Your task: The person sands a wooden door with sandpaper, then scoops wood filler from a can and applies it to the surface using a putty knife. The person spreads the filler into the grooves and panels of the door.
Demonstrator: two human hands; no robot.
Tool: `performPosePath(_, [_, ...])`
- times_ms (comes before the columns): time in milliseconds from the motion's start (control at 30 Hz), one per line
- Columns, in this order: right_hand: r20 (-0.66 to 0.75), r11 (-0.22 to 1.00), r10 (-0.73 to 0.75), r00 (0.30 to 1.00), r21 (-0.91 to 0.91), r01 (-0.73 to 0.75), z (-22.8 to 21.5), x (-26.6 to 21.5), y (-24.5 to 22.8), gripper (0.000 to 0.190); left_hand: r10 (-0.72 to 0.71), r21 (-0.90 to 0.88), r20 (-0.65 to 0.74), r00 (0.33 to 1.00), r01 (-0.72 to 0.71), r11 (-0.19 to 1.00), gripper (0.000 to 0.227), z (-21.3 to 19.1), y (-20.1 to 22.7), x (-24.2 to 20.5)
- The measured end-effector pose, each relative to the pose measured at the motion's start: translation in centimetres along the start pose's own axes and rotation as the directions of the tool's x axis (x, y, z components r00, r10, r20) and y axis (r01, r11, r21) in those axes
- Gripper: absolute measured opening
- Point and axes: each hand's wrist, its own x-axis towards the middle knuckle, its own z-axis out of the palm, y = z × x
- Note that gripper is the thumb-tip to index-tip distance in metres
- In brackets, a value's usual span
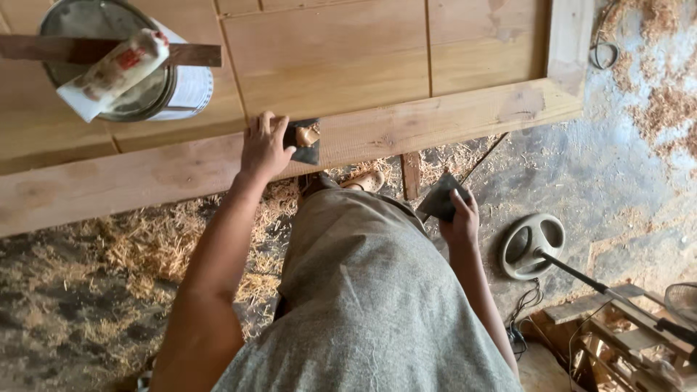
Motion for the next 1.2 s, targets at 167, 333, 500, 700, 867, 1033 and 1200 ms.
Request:
performPosePath(167, [-0.019, 0.996, -0.037, 0.999, 0.082, 0.039, -1.5, -3.0, 0.7, 0.013, 0.068, -0.068, 0.007, 0.998, -0.067, 0.995, 0.052, -0.2, -0.6, 0.3])
performPosePath(333, [-0.073, 0.984, -0.019, 0.997, 0.177, 0.032, -2.2, -3.3, 1.2, 0.018, -0.087, -0.446, 0.263, 0.961, 0.201, 0.872, 0.034, -0.3, -2.5, 1.2])
performPosePath(500, [-0.069, 0.993, -0.018, 0.997, 0.114, 0.026, -0.4, -4.4, -0.4, 0.019, 0.054, -0.897, 0.440, 0.896, 0.437, 0.064, 0.034, -1.8, -1.6, 1.5])
performPosePath(700, [0.013, 0.545, -0.195, 0.981, -0.830, 0.120, 6.7, -5.8, -7.3, 0.019, 0.272, -0.747, 0.461, 0.845, 0.535, -0.396, 0.050, -2.2, 8.8, 2.2])
performPosePath(867, [0.524, 0.070, -0.300, 0.797, -0.821, 0.566, 13.5, -8.7, -14.3, 0.020, 0.400, -0.669, 0.476, 0.784, 0.617, -0.415, 0.047, -4.1, 17.3, 2.2])
performPosePath(1033, [0.647, -0.139, -0.294, 0.704, -0.757, 0.638, 18.1, -11.6, -18.5, 0.019, 0.371, -0.819, 0.427, 0.825, 0.527, -0.227, 0.042, -7.8, 20.4, 1.7])
performPosePath(1200, [0.680, -0.359, -0.193, 0.708, -0.720, 0.594, 18.6, -11.8, -18.9, 0.017, 0.333, -0.873, 0.452, 0.827, 0.487, -0.023, 0.044, -9.4, 21.8, 1.2])
